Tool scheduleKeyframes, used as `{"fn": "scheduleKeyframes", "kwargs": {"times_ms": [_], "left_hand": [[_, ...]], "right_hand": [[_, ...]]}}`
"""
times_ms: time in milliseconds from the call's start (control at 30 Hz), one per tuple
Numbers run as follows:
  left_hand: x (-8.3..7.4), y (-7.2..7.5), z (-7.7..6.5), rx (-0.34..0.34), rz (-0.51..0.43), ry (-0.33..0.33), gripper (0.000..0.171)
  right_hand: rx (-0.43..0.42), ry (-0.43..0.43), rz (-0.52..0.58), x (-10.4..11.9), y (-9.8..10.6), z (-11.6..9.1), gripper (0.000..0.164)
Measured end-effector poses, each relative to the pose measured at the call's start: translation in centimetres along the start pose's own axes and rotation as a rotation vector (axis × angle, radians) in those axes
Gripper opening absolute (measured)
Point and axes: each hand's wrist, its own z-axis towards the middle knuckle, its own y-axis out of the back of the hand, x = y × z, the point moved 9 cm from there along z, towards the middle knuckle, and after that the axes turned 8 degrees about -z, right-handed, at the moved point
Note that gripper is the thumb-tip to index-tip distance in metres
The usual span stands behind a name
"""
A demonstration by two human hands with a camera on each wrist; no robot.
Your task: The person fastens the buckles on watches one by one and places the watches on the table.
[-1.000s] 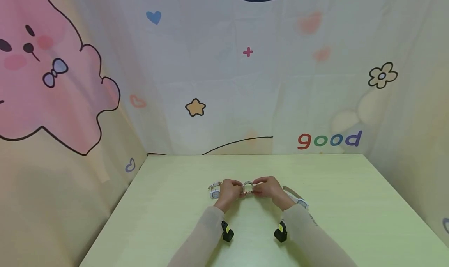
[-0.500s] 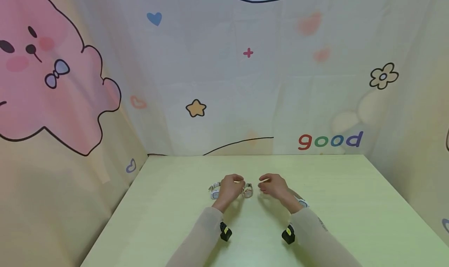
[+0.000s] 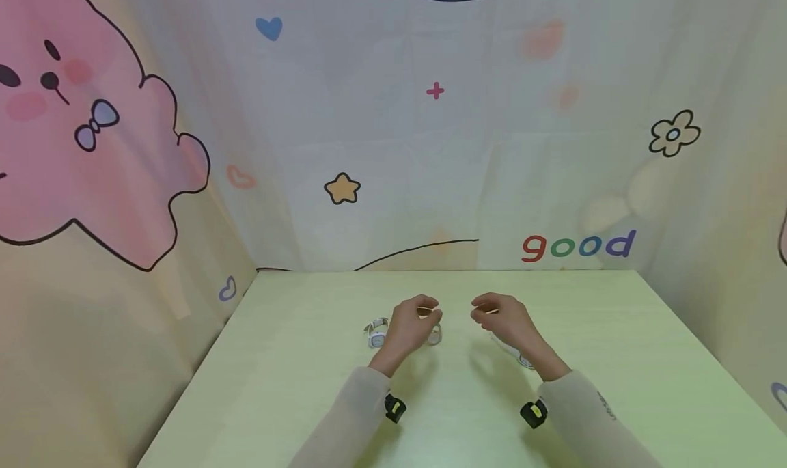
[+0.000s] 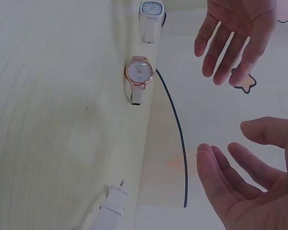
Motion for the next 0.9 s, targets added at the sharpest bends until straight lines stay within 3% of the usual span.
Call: {"fn": "scheduleKeyframes", "kwargs": {"times_ms": [100, 467, 900], "left_hand": [[-0.8, -0.5, 0.0, 0.006, 0.005, -0.039, 0.023], [-1.8, -2.9, 0.1, 0.032, -0.051, -0.048, 0.027], [-1.5, -6.3, 0.0, 0.041, -0.239, 0.049, 0.028]], "right_hand": [[-0.017, 0.017, -0.062, 0.1, 0.9, -0.5, 0.031], [-0.038, 0.023, -0.126, -0.4, 3.7, -2.1, 0.034], [0.013, -0.029, -0.065, -4.0, 5.1, -2.6, 0.041]]}}
